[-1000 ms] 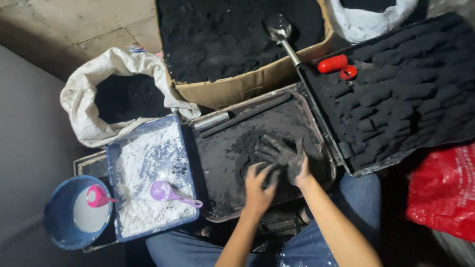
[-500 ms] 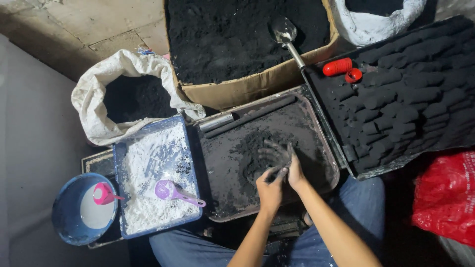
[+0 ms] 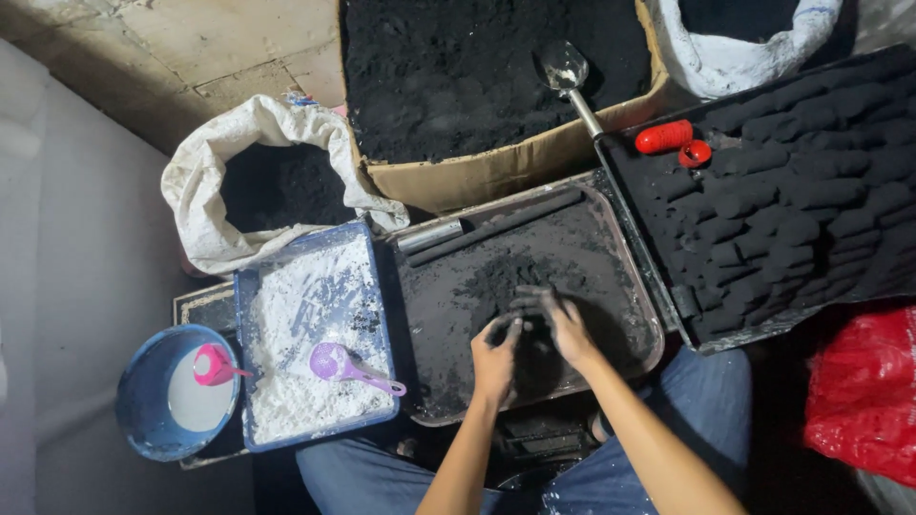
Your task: Manually shaping charcoal briquettes by filling a cylindrical mold with powder, compacting it, and ejecting the finished product.
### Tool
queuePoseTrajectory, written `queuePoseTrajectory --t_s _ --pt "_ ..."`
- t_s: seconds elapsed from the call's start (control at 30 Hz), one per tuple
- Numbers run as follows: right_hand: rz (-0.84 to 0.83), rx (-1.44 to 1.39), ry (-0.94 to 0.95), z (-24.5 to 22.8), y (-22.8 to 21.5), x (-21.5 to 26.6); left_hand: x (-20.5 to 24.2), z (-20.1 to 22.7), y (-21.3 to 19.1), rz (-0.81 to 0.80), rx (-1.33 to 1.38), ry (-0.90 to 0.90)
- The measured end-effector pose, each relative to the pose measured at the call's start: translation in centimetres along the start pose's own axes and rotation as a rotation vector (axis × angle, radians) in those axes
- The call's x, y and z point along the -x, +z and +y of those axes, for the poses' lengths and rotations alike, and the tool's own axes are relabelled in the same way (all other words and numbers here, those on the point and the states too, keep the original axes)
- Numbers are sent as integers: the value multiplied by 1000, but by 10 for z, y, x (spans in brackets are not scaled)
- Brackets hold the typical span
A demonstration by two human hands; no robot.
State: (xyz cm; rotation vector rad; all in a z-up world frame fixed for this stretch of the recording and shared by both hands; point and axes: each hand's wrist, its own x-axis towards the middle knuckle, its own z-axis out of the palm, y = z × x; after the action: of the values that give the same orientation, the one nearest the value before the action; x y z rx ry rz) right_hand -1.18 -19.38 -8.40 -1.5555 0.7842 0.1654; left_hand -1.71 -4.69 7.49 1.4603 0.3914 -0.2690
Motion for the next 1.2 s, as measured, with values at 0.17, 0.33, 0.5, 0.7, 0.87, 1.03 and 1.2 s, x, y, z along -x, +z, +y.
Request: queuePoseTrajectory --t_s 0.17,0.33,0.5,0.7,0.87,1.03,1.2 --pt "120 285 -219 -59 19 30 -13 -17 -18 58 -85 -36" --pt "185 382 -298 -82 9 58 -30 -32 -35 150 -99 -5" --pt "203 383 -316 -49 -2 29 -10 10 -52 229 -219 54" --pt "-81 665 -258 -76 -18 42 -6 -51 -83 232 -624 249" --pt "-55 844 -405 -81 -12 20 12 -39 -63 112 -829 82" --pt "-233 945 -472 -110 19 28 -19 -42 -40 39 -1022 83" --pt "-240 893 -1124 -91 35 38 -66 -52 -31 -146 -1096 457"
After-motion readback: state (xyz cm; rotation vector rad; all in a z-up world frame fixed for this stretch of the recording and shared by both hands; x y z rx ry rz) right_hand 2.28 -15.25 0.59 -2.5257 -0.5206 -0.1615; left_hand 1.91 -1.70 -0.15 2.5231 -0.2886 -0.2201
